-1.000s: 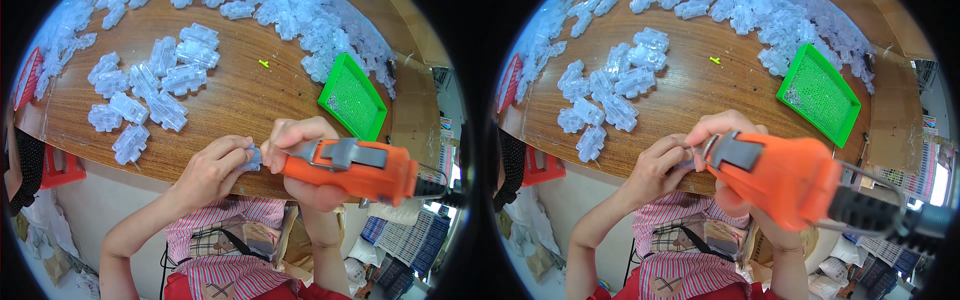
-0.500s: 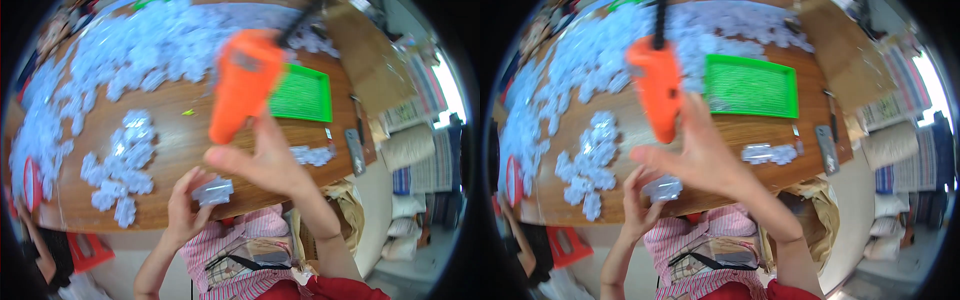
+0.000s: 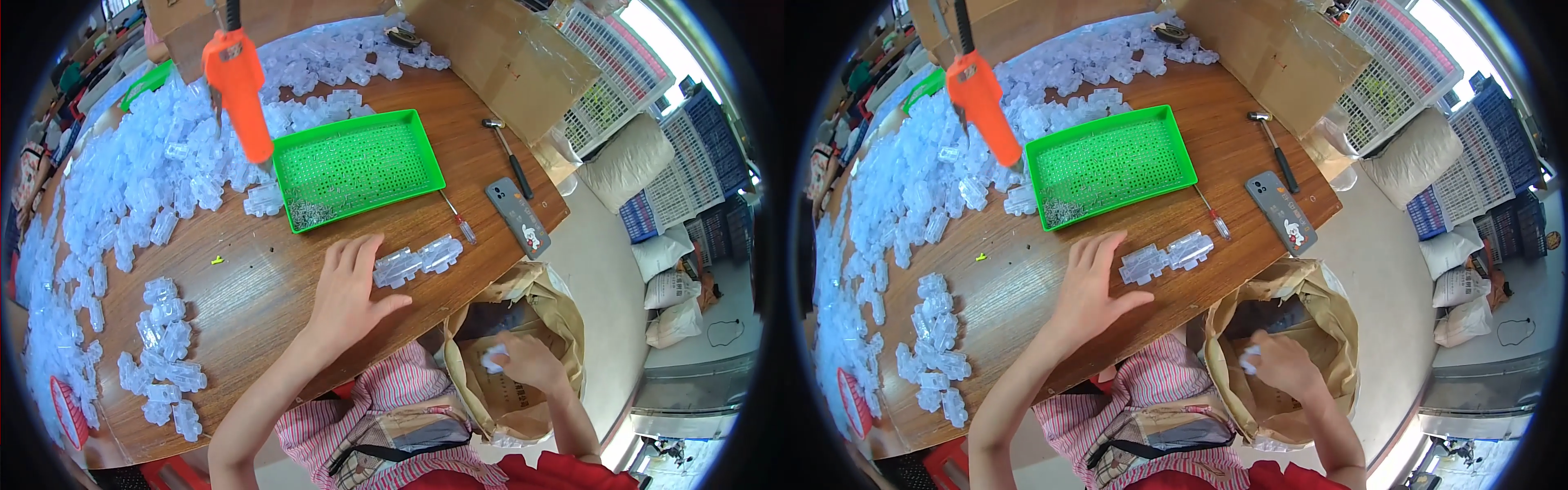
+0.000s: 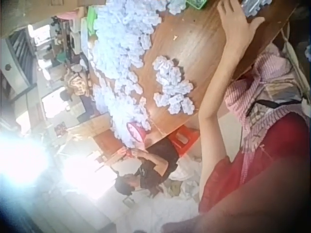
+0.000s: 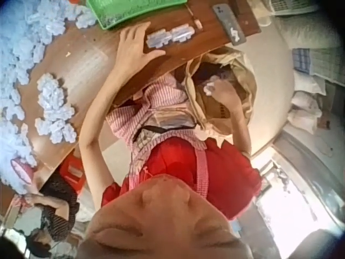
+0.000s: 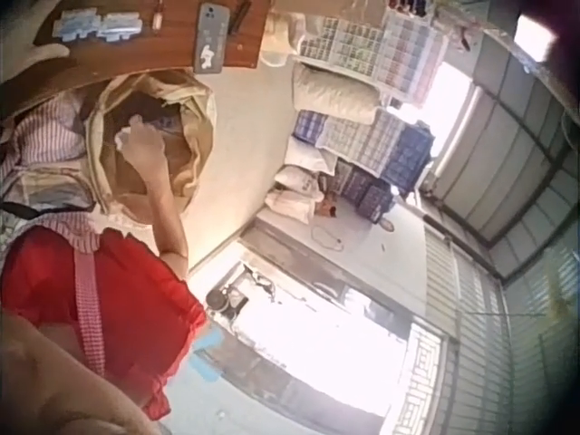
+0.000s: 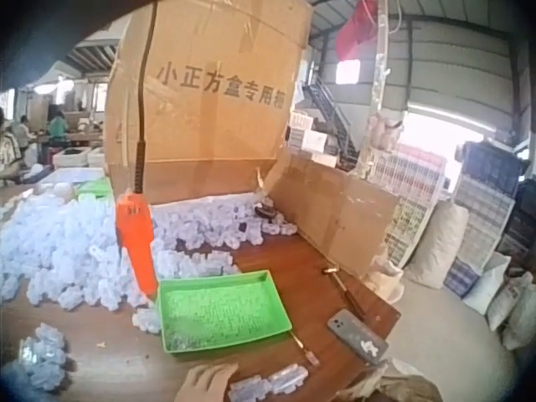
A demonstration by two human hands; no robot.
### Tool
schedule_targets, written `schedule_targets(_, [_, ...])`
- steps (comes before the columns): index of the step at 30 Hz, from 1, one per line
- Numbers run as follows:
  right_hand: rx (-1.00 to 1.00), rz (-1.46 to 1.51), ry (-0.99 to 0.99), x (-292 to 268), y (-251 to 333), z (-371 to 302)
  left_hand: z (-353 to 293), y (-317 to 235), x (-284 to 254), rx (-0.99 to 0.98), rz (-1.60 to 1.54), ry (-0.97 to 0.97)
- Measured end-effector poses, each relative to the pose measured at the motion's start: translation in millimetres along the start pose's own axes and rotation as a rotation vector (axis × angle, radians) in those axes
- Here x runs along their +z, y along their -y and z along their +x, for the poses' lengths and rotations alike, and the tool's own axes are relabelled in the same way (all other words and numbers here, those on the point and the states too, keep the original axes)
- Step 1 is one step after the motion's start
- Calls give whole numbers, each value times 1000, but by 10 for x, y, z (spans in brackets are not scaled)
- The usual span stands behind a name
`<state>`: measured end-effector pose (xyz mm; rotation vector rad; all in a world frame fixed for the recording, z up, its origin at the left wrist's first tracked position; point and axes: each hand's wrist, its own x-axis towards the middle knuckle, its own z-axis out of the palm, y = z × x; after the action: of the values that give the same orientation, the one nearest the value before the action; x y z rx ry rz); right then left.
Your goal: The person picks up a plastic part, applies glue using a glue gun, and inserts several screws from a green tray into the part. They then place the finished assembly into a large paper bag.
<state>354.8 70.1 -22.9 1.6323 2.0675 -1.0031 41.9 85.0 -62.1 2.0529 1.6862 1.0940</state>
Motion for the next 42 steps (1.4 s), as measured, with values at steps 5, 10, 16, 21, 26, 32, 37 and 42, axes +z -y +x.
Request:
schedule_targets(5, [-80,-36,-326,-23,-33,59,81,164,150,-17,-44,69])
schedule_targets(10, [-454,366,-561,-350,638,372,-224,72,-124,-132,-248,4])
schedule_targets(16, [-963,555,-615,-868,1781,950,-1054,-148,-785,-304,-197,-56])
schedule_targets(21, [-1039,502,-646,-1119,2856,1629,-1826,-288,-921,-603,-353,-172])
schedule_targets(26, [-1186,465,-213,-1003,3336,1616,-2302,-193,-811,-585,-197,-374])
schedule_targets(32, [-1166,715,-159,-646,3339,1310,-2300,-115,-861,-472,-38,-287])
schedule_targets(37, [-1089,720,-121,-337,3134,1222,-2244,-105,-856,-429,-46,-264])
schedule_targets(42, [-1246,1118,198,-56,2947,1022,-2204,-81,-801,-339,-108,-276])
